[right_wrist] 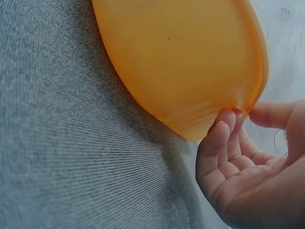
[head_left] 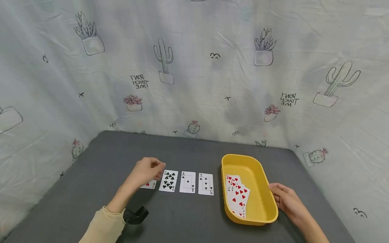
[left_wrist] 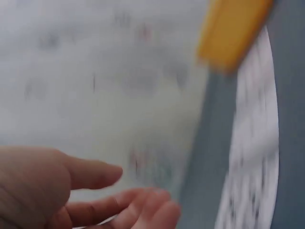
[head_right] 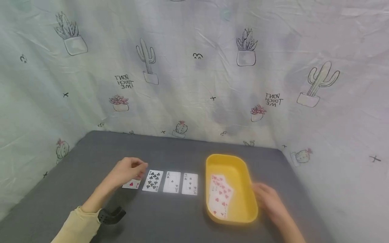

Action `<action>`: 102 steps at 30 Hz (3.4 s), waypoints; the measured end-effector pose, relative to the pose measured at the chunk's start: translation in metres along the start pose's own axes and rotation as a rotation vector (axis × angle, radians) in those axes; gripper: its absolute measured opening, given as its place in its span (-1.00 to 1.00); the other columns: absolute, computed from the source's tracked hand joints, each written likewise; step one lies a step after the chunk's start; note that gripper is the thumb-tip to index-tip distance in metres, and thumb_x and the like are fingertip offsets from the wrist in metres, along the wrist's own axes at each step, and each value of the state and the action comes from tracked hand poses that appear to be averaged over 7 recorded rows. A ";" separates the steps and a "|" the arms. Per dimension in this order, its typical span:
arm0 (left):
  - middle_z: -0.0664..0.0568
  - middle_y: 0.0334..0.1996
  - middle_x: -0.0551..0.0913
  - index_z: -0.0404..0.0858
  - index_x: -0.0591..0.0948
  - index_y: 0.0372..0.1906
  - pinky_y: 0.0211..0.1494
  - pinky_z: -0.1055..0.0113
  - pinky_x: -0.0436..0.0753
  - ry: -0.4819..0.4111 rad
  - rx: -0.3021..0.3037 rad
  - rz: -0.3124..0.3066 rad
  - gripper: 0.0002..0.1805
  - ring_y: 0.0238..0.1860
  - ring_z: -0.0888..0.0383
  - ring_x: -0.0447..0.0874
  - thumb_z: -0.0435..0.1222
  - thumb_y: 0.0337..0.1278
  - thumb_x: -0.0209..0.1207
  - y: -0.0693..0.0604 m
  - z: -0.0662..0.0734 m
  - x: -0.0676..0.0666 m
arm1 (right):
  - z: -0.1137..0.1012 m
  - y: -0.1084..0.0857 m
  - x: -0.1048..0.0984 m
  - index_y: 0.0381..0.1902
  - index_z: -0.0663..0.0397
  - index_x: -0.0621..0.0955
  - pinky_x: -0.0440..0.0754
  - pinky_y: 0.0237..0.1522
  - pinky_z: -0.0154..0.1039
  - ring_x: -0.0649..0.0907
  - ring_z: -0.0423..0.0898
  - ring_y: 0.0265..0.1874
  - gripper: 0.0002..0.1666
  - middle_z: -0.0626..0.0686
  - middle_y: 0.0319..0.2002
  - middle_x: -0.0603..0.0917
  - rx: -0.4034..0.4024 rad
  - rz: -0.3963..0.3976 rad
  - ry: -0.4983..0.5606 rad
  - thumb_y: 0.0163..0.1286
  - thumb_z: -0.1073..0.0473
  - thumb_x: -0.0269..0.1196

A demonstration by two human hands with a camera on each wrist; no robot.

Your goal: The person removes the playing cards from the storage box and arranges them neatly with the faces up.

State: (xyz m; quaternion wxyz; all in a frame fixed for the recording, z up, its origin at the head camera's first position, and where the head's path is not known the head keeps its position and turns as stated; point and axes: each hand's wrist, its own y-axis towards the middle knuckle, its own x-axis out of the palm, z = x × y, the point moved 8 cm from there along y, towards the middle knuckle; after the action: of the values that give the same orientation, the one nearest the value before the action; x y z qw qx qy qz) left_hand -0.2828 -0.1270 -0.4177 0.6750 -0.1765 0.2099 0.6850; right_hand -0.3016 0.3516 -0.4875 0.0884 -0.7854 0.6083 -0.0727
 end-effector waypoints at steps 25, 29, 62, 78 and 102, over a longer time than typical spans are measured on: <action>0.07 -0.78 0.36 -0.38 0.58 -0.62 -0.71 0.47 0.30 -0.100 0.029 -0.384 -0.62 -0.78 0.24 0.26 -0.28 0.33 0.14 0.001 0.128 0.246 | 0.002 0.000 0.001 0.07 0.34 0.49 0.67 -0.12 -0.12 0.68 -0.06 -0.17 -0.60 0.11 -0.13 0.66 -0.021 0.001 -0.011 0.56 0.07 0.09; 0.14 -0.84 0.19 -0.26 0.37 -0.77 -0.75 0.47 0.13 -0.011 0.053 -0.415 -0.50 -0.83 0.27 0.10 -0.25 0.32 0.15 -0.007 0.134 0.255 | -0.001 -0.001 0.002 0.07 0.34 0.49 0.67 -0.13 -0.14 0.68 -0.07 -0.18 -0.60 0.10 -0.14 0.67 -0.032 0.000 -0.013 0.57 0.07 0.08; -0.28 -0.21 0.50 -0.44 0.33 0.18 0.01 -0.02 0.64 -0.689 -0.418 -0.460 -0.52 -0.21 -0.13 0.59 -0.32 0.27 0.20 0.009 0.101 0.286 | 0.001 0.003 -0.002 0.03 0.31 0.49 0.68 -0.15 -0.15 0.69 -0.10 -0.19 -0.66 0.08 -0.17 0.69 -0.024 0.047 0.000 0.56 0.10 0.08; -0.14 -0.31 0.55 -0.34 0.53 -0.18 -0.18 0.15 0.71 -0.517 -0.371 -0.480 -0.89 -0.43 0.05 0.55 -0.35 0.30 0.14 0.006 0.105 0.297 | -0.001 0.002 -0.001 0.01 0.29 0.50 0.68 -0.14 -0.15 0.69 -0.09 -0.18 -0.66 0.08 -0.16 0.68 -0.026 0.028 0.008 0.56 0.08 0.09; 0.09 -0.36 0.69 -0.20 0.77 -0.33 -0.16 0.16 0.51 -0.462 -0.160 -0.326 -0.85 -0.27 0.14 0.52 -0.48 0.07 0.26 0.015 0.110 0.286 | 0.001 -0.003 0.003 0.01 0.32 0.48 0.68 -0.14 -0.17 0.68 -0.10 -0.20 -0.66 0.09 -0.16 0.68 -0.048 0.013 0.001 0.57 0.10 0.06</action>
State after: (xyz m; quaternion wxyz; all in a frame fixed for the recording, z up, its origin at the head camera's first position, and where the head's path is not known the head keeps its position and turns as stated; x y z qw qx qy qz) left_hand -0.3003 0.1742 -0.4741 0.7899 -0.1000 -0.0353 0.6040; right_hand -0.2978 0.3494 -0.4872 0.0695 -0.7835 0.6148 -0.0577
